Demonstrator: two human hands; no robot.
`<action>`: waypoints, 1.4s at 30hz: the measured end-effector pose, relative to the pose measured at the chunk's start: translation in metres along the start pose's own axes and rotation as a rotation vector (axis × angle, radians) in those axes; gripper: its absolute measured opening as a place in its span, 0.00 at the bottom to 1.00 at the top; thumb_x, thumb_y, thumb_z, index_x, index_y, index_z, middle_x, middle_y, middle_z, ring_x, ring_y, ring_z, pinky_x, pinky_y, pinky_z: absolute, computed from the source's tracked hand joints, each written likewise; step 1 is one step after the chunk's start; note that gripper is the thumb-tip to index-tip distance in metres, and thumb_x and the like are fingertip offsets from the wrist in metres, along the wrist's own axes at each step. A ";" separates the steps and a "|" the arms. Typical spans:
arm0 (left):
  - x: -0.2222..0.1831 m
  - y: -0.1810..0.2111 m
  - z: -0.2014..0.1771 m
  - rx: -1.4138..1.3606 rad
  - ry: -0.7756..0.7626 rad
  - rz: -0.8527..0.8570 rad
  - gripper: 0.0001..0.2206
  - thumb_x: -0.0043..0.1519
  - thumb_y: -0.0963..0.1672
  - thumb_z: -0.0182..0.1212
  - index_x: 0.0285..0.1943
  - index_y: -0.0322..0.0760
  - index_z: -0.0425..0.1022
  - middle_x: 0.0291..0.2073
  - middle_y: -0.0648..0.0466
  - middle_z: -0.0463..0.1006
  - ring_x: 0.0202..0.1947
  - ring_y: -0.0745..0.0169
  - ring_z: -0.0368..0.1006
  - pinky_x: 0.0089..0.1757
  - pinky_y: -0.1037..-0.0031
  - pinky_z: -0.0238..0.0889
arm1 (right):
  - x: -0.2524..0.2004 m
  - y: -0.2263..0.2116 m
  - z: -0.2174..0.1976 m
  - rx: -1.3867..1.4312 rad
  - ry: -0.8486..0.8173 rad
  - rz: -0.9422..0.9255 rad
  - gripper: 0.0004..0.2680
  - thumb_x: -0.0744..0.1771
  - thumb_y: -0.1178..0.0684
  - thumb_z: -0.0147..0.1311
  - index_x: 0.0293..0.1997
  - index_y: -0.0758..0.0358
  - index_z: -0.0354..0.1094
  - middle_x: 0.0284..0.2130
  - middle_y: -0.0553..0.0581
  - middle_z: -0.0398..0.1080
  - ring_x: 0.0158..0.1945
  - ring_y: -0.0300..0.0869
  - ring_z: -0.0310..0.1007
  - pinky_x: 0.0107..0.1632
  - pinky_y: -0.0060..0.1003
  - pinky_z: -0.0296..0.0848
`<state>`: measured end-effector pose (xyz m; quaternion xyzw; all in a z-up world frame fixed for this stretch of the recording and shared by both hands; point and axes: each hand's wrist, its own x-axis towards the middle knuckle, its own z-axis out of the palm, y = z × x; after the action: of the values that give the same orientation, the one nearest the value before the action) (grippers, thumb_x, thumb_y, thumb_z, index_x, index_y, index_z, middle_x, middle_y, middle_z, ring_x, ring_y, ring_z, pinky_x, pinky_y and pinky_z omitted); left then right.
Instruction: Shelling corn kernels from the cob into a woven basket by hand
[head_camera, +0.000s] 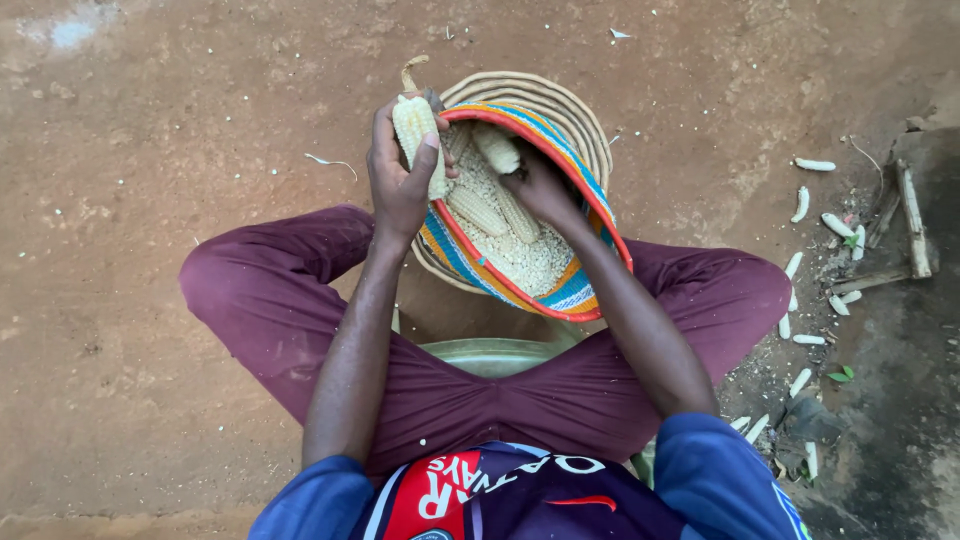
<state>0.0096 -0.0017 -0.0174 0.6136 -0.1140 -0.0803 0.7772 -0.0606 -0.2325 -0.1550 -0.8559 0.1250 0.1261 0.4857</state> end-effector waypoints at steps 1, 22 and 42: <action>0.001 0.004 0.000 -0.002 -0.001 0.001 0.19 0.70 0.48 0.57 0.67 0.36 0.62 0.46 0.47 0.78 0.29 0.64 0.74 0.32 0.71 0.82 | -0.011 0.014 -0.005 -0.002 0.002 0.000 0.24 0.68 0.49 0.56 0.74 0.66 0.57 0.70 0.67 0.64 0.72 0.56 0.65 0.70 0.47 0.63; -0.048 -0.024 -0.001 1.480 -0.483 0.131 0.17 0.48 0.47 0.58 0.46 0.39 0.73 0.33 0.47 0.80 0.32 0.40 0.81 0.32 0.49 0.73 | -0.041 0.002 -0.021 -0.273 0.070 -0.123 0.26 0.66 0.47 0.67 0.72 0.58 0.62 0.60 0.70 0.69 0.67 0.66 0.66 0.68 0.62 0.63; -0.040 -0.011 0.001 1.324 -0.533 0.020 0.19 0.53 0.48 0.61 0.50 0.32 0.71 0.37 0.36 0.81 0.39 0.26 0.81 0.39 0.40 0.71 | -0.042 0.008 0.043 -0.239 -0.373 -0.162 0.14 0.70 0.54 0.48 0.59 0.70 0.72 0.49 0.78 0.76 0.58 0.71 0.73 0.63 0.61 0.70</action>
<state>-0.0286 0.0058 -0.0311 0.9151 -0.3306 -0.1343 0.1878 -0.1065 -0.1954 -0.1683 -0.8766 -0.0516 0.2566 0.4039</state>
